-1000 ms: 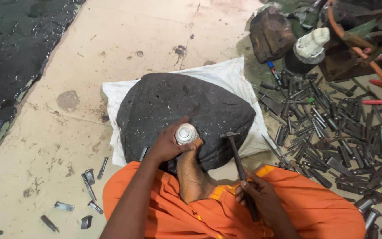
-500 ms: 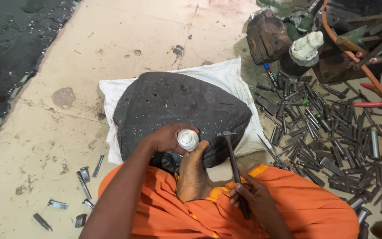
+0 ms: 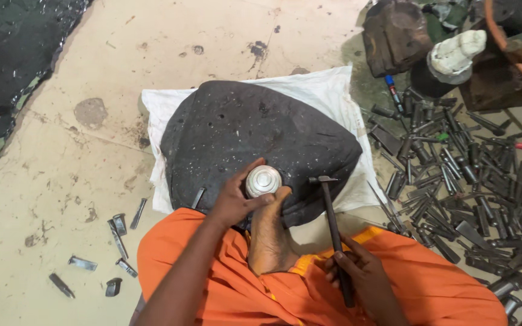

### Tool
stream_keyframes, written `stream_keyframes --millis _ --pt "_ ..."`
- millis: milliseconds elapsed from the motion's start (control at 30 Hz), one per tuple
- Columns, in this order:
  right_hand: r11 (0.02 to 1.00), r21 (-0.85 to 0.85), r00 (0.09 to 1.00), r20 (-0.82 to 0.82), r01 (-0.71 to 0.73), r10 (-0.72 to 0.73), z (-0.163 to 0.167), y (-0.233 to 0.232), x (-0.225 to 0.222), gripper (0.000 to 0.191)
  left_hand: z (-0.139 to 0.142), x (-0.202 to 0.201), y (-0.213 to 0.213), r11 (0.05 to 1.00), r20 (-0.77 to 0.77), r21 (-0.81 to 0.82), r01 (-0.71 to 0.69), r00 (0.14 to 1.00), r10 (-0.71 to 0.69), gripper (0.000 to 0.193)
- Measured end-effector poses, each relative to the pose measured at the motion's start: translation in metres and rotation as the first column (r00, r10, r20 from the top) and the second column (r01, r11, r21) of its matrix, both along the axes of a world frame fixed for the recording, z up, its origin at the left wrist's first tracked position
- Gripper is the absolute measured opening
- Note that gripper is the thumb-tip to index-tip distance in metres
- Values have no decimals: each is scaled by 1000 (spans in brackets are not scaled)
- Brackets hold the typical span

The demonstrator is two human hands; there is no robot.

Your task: The person carves a white spiral-shaped sculpture using a hammer and chisel. They repeatedly strike the chisel against the sculpture to shape it, occasionally adjusting the sculpture's position.

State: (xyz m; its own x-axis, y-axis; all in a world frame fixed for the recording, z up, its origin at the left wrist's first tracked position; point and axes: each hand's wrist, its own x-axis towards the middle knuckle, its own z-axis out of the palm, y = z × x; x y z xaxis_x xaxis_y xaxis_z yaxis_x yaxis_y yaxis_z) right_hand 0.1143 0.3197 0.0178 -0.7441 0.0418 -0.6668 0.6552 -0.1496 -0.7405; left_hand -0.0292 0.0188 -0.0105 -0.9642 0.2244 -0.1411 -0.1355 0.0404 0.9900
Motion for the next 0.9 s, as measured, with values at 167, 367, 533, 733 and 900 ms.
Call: stream_keyframes --millis 167,367,533,733,900 --pt "1000 14 999 44 9 -10 -6 -1 -3 58 -9 -1 28 973 -51 -99 -208 978 203 89" --pt "1000 9 998 54 25 -25 -14 1 -6 56 -18 -3 25 984 -17 20 -175 984 175 87" --pt "997 -63 993 119 34 -26 -14 2 -17 54 -19 -7 10 998 -44 50 -48 998 50 106" --pt "990 -142 996 88 22 -10 -7 4 -17 51 -11 0 5 996 -10 72 -50 999 51 113" --pt "988 -150 998 54 23 -15 -4 4 -11 48 -6 19 1 991 81 -45 -126 988 129 100"
